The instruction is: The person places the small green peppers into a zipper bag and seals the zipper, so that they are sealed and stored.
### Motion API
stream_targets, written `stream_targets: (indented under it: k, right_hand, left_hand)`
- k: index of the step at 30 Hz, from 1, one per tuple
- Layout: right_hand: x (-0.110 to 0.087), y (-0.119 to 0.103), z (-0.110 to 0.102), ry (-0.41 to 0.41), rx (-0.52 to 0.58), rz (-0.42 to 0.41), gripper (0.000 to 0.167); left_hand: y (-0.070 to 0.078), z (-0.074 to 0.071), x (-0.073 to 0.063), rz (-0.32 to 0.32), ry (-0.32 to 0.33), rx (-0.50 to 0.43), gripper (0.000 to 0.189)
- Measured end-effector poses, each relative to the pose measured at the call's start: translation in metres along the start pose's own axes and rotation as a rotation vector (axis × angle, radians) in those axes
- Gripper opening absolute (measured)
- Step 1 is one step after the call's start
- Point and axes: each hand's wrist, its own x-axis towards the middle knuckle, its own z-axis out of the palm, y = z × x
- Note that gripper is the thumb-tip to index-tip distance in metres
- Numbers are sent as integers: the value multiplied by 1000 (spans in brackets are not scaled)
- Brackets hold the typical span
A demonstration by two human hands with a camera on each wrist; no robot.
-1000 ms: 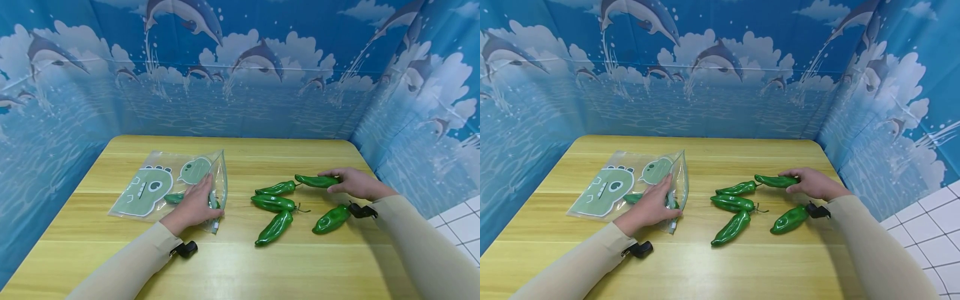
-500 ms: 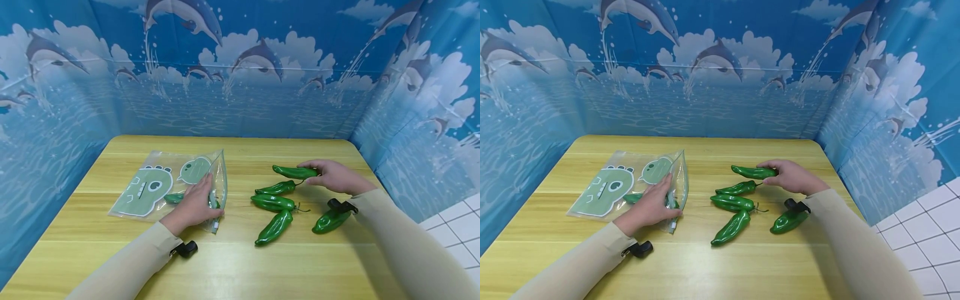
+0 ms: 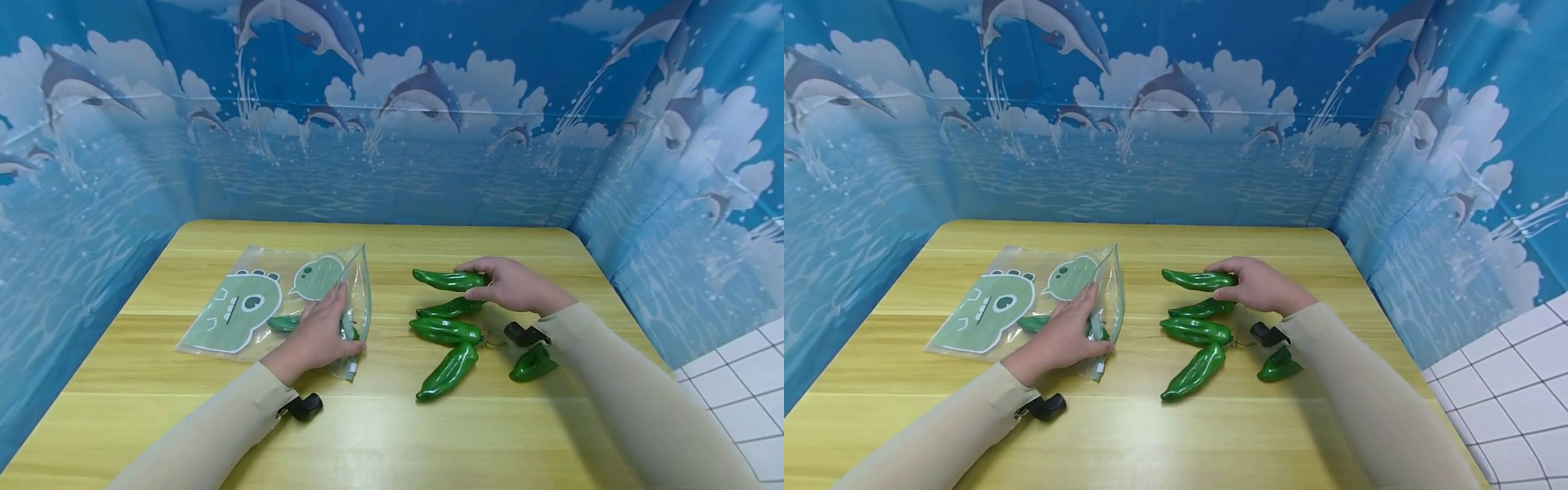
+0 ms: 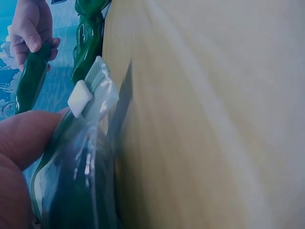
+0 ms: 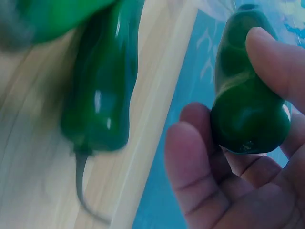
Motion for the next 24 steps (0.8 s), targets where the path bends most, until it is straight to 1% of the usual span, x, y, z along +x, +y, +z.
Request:
stream_targets:
  k: [6,13,17,24]
  right_hand:
    - [16,-25,19,-27,-50,-31,53]
    - [34,-51,45,-75,-116,-57,51]
    - [42,-61,58,-76,-175,-59,51]
    - [51,-73,70,-80,-215,-66,50]
  left_hand:
    - [2,0,-2,-4,-2,-12,129]
    - [2,1,-2,9,-3,-30,130]
    - [3,1,-3,13,1,-29,130]
    - [6,0,-6,24,-4,-25,129]
